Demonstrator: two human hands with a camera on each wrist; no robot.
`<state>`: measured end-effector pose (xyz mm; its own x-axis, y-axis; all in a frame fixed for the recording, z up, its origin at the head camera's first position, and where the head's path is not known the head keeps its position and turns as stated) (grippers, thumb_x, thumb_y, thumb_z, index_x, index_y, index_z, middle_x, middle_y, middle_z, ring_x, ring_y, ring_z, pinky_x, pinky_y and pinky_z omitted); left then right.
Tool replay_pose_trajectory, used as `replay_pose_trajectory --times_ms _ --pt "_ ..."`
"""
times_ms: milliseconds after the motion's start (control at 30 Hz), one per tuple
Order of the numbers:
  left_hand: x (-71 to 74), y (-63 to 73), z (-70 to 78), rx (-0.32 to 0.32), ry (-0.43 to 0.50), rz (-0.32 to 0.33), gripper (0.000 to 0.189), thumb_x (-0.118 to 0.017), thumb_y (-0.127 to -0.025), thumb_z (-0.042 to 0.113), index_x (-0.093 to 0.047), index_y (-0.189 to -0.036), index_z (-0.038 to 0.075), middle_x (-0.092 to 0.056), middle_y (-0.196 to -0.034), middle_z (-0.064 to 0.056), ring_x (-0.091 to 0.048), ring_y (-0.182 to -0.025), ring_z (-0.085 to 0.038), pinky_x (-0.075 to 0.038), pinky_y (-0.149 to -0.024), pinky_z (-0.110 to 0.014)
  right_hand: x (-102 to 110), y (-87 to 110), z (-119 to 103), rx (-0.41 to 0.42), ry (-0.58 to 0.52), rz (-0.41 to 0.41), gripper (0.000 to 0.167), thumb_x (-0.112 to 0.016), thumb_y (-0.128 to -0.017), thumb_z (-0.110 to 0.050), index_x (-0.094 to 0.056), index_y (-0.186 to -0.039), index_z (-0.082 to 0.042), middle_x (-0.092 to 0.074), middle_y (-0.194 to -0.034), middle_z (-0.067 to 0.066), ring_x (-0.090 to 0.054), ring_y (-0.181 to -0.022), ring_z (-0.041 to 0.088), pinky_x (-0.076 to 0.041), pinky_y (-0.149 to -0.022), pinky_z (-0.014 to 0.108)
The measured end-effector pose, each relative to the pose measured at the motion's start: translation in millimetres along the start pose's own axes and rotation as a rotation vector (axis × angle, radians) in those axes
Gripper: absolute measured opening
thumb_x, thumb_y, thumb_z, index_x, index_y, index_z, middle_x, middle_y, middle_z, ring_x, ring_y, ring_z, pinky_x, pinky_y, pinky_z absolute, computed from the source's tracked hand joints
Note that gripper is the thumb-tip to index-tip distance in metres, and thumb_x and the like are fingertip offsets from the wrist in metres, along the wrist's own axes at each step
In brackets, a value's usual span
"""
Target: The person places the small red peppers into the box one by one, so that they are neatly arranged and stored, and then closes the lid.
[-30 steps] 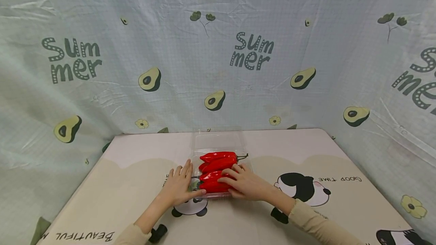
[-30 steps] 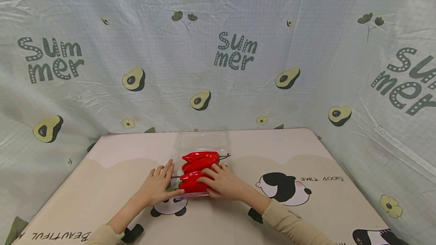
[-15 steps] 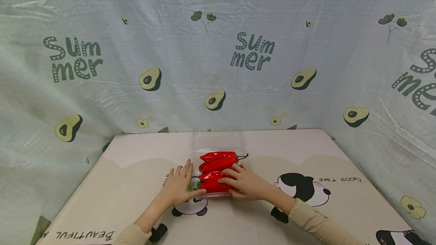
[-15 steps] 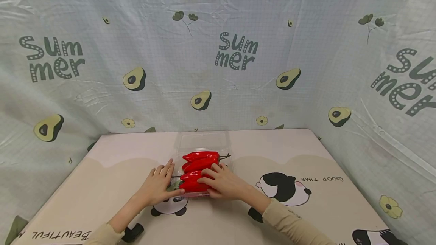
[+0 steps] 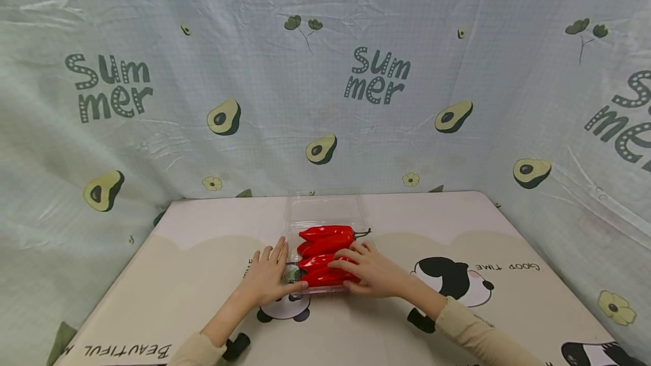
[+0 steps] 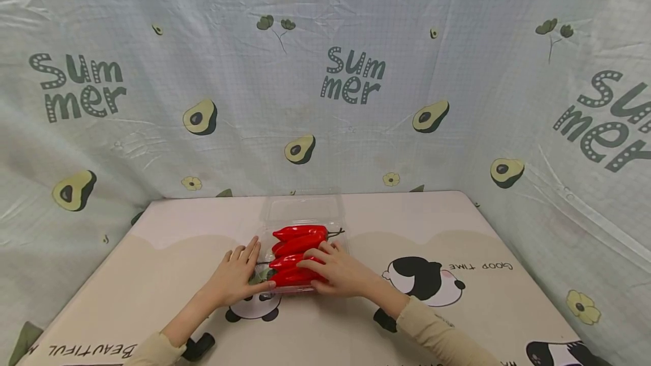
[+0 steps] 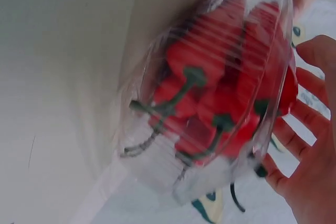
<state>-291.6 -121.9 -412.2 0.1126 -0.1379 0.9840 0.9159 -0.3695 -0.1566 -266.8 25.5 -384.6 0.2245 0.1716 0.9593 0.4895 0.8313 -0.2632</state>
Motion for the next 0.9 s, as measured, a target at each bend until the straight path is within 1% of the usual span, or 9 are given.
replay_pose_trajectory --times_ms 100,267,433,500,600,667,733,833,900 --pt "-1.1 -0.3 -0.6 0.000 0.007 -0.007 0.096 -0.044 -0.074 0.069 -0.031 -0.136 -0.003 -0.026 -0.145 -0.018 -0.038 -0.120 -0.037 -0.029 -0.097 -0.057 5 2.8 7 -0.028 -0.002 0.037 0.040 -0.057 -0.083 -0.032 -0.048 -0.123 -0.028 -0.051 -0.120 -0.006 -0.042 -0.111 0.014 -0.038 -0.091 0.038" --pt "0.2 -0.3 -1.7 -0.008 0.032 -0.004 0.097 -0.045 -0.075 0.069 -0.029 -0.137 -0.004 -0.026 -0.145 -0.019 -0.036 -0.122 -0.037 -0.027 -0.098 -0.058 14 10.5 23 -0.056 0.004 0.121 0.037 -0.056 -0.084 -0.029 -0.050 -0.120 -0.023 -0.052 -0.118 -0.005 -0.043 -0.109 0.014 -0.038 -0.088 0.035" --pt "3.8 -0.1 -5.1 -0.019 0.092 0.003 0.090 -0.046 -0.078 0.063 -0.030 -0.137 -0.004 -0.028 -0.144 -0.018 -0.035 -0.123 -0.038 -0.027 -0.099 -0.056 22 20.1 47 -0.124 -0.104 0.217 0.034 -0.057 -0.085 -0.024 -0.053 -0.118 -0.020 -0.054 -0.115 -0.006 -0.044 -0.105 0.012 -0.040 -0.083 0.034" --pt "5.8 -0.9 -6.9 -0.022 0.138 0.003 0.086 -0.046 -0.080 0.060 -0.030 -0.137 -0.003 -0.029 -0.144 -0.018 -0.034 -0.124 -0.038 -0.026 -0.100 -0.056 25 24.2 60 -0.154 -0.138 0.275 0.032 -0.058 -0.085 -0.020 -0.055 -0.116 -0.018 -0.056 -0.112 -0.005 -0.046 -0.101 0.011 -0.041 -0.081 0.034" --pt "8.7 -3.3 -10.8 -0.020 0.201 0.004 0.080 -0.046 -0.084 0.055 -0.029 -0.138 -0.001 -0.032 -0.142 -0.018 -0.034 -0.125 -0.038 -0.027 -0.103 -0.053 29 30.1 77 -0.191 -0.155 0.358 0.028 -0.059 -0.084 -0.015 -0.057 -0.112 -0.014 -0.057 -0.108 -0.003 -0.048 -0.097 0.012 -0.042 -0.078 0.033" --pt "11.5 -5.5 -13.9 -0.021 0.248 0.018 0.075 -0.046 -0.086 0.051 -0.030 -0.138 0.000 -0.036 -0.140 -0.018 -0.036 -0.124 -0.038 -0.029 -0.103 -0.051 30 33.1 86 -0.210 -0.189 0.397 0.026 -0.058 -0.084 -0.012 -0.057 -0.110 -0.013 -0.058 -0.106 -0.001 -0.049 -0.094 0.013 -0.042 -0.077 0.032" --pt "14.0 -7.8 -18.6 -0.003 0.304 0.029 0.071 -0.045 -0.087 0.049 -0.030 -0.138 0.001 -0.038 -0.138 -0.019 -0.038 -0.124 -0.037 -0.031 -0.102 -0.050 31 35.3 93 -0.229 -0.231 0.423 0.025 -0.057 -0.085 -0.011 -0.057 -0.110 -0.012 -0.058 -0.105 0.001 -0.049 -0.093 0.014 -0.043 -0.075 0.031" --pt "17.9 -12.7 -27.1 0.030 0.448 0.054 0.067 -0.047 -0.088 0.044 -0.031 -0.137 0.001 -0.041 -0.135 -0.020 -0.041 -0.122 -0.037 -0.034 -0.099 -0.051 31 36.6 104 -0.259 -0.330 0.451 0.025 -0.056 -0.086 -0.009 -0.056 -0.111 -0.009 -0.058 -0.104 0.006 -0.049 -0.090 0.018 -0.045 -0.073 0.033" --pt "20.6 -17.2 -34.4 0.060 0.551 0.080 0.064 -0.048 -0.089 0.039 -0.032 -0.137 0.000 -0.043 -0.134 -0.021 -0.044 -0.119 -0.036 -0.037 -0.096 -0.051 29 36.5 112 -0.295 -0.375 0.461 0.026 -0.055 -0.087 -0.009 -0.054 -0.113 -0.008 -0.058 -0.103 0.010 -0.049 -0.087 0.019 -0.045 -0.071 0.033"
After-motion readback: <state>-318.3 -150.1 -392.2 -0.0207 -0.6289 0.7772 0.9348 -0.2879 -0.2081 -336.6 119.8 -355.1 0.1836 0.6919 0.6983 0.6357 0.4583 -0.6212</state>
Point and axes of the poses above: each hand's wrist, its own y-axis away from the middle knuckle, its own x-axis out of the back of the hand, z = x × y, the point moved 10 cm from there along -y, towards the middle knuckle
